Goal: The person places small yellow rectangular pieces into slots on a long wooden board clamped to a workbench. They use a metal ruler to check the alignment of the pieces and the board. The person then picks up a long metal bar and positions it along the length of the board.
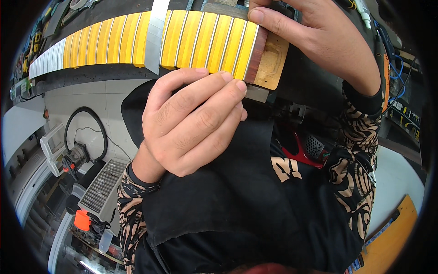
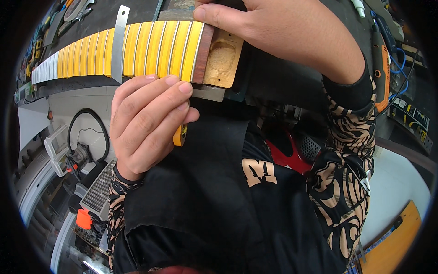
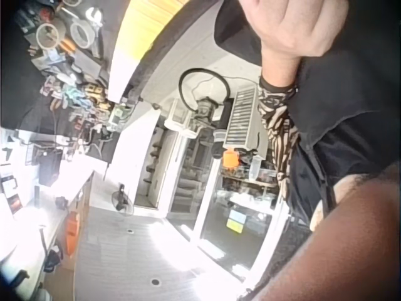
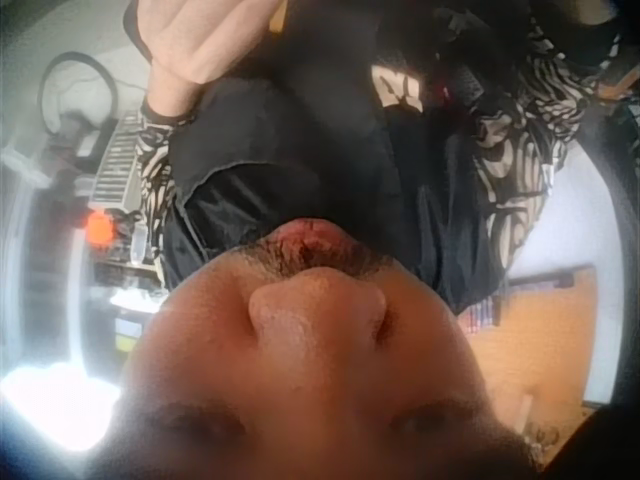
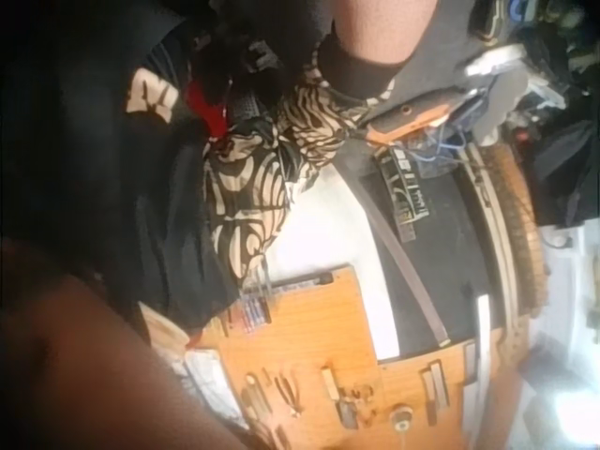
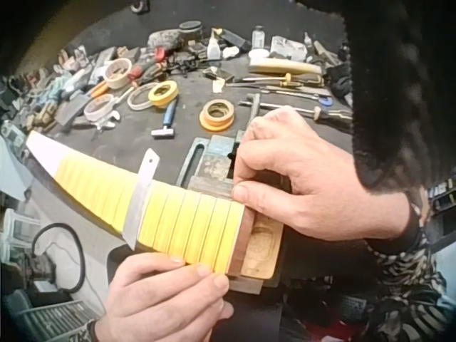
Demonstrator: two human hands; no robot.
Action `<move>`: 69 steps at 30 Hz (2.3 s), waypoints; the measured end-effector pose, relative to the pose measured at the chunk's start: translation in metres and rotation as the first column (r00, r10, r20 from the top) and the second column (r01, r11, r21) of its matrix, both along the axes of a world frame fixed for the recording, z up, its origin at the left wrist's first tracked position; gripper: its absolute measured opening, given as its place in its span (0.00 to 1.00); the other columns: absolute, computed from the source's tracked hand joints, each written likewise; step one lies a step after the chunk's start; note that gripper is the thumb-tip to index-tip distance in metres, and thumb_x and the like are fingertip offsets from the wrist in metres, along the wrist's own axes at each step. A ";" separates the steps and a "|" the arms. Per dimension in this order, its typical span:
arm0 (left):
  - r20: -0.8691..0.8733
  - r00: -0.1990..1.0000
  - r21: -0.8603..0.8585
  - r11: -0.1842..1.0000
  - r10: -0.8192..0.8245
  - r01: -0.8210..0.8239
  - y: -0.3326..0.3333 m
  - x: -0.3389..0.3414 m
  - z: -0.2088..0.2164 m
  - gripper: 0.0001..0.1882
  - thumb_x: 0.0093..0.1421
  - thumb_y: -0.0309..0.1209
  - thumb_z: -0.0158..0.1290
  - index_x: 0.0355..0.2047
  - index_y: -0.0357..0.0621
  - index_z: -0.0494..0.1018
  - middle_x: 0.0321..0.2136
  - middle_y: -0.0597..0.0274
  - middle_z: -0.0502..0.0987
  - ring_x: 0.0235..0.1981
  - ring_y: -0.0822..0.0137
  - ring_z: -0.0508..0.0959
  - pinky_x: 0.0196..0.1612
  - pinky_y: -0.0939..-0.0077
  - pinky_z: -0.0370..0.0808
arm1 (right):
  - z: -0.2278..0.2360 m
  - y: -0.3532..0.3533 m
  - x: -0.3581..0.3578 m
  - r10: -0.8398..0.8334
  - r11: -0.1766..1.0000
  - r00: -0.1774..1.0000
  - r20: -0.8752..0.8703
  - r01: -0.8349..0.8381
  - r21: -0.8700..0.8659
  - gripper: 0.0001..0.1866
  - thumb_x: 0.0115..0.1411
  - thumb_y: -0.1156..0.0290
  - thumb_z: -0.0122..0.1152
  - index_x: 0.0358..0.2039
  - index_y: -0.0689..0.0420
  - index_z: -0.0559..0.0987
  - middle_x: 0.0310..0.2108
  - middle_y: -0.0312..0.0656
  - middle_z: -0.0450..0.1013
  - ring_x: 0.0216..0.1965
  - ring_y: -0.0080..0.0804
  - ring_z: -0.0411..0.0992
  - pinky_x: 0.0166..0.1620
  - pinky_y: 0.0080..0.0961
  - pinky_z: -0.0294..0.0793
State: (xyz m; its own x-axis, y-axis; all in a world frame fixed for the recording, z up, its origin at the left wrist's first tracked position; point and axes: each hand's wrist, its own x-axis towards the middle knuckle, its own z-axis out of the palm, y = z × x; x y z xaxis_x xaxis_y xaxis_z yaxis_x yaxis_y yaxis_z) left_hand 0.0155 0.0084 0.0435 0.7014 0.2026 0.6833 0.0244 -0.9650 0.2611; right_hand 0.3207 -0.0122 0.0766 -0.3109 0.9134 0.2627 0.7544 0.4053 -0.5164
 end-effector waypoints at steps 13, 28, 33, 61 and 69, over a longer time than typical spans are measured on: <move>-0.001 1.000 0.021 1.000 -0.001 0.001 0.000 -0.001 -0.001 0.09 0.61 0.29 0.77 0.38 0.42 0.88 0.47 0.56 0.93 0.54 0.57 0.92 0.57 0.58 0.89 | -0.004 -0.001 -0.002 -0.018 1.000 1.000 0.010 0.018 0.024 0.08 0.75 0.68 0.73 0.44 0.58 0.84 0.44 0.41 0.75 0.55 0.42 0.69 0.62 0.39 0.72; -0.004 1.000 0.034 0.999 -0.001 0.001 0.001 -0.002 -0.004 0.08 0.59 0.28 0.76 0.37 0.42 0.88 0.47 0.56 0.93 0.55 0.56 0.92 0.58 0.58 0.88 | 0.000 -0.002 -0.011 -0.063 0.997 0.998 -0.003 0.063 0.036 0.08 0.74 0.66 0.73 0.43 0.57 0.84 0.44 0.41 0.76 0.55 0.43 0.70 0.62 0.39 0.73; -0.006 1.000 0.055 0.998 0.012 -0.011 0.001 -0.002 -0.006 0.08 0.57 0.27 0.75 0.37 0.42 0.88 0.48 0.56 0.93 0.56 0.55 0.91 0.58 0.57 0.87 | 0.009 -0.009 -0.039 -0.290 0.942 0.954 0.072 0.271 0.197 0.07 0.69 0.69 0.73 0.39 0.58 0.83 0.40 0.41 0.76 0.50 0.44 0.72 0.59 0.40 0.73; 0.042 0.998 0.006 0.998 0.055 -0.055 -0.003 -0.002 -0.020 0.09 0.61 0.29 0.76 0.38 0.43 0.87 0.51 0.60 0.93 0.61 0.55 0.90 0.60 0.55 0.86 | -0.008 -0.022 -0.042 -0.348 0.933 0.887 -0.302 0.359 -0.019 0.02 0.70 0.80 0.64 0.41 0.61 0.82 0.41 0.45 0.80 0.49 0.46 0.79 0.55 0.38 0.77; 0.065 0.996 0.019 0.998 0.061 -0.063 -0.001 -0.002 -0.025 0.10 0.61 0.31 0.76 0.38 0.44 0.87 0.52 0.61 0.93 0.61 0.56 0.90 0.61 0.55 0.85 | -0.006 0.003 -0.006 0.137 0.972 0.991 0.002 -0.135 0.195 0.12 0.56 0.88 0.62 0.37 0.56 0.81 0.43 0.45 0.78 0.49 0.50 0.76 0.55 0.39 0.78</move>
State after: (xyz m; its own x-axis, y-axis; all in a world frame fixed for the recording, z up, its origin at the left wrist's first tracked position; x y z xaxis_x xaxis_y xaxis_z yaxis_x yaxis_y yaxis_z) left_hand 0.0139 0.0072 0.0182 0.6426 0.2297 0.7310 0.0682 -0.9674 0.2441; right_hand 0.3147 -0.0095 0.0702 -0.4244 0.7941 0.4351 0.6797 0.5969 -0.4263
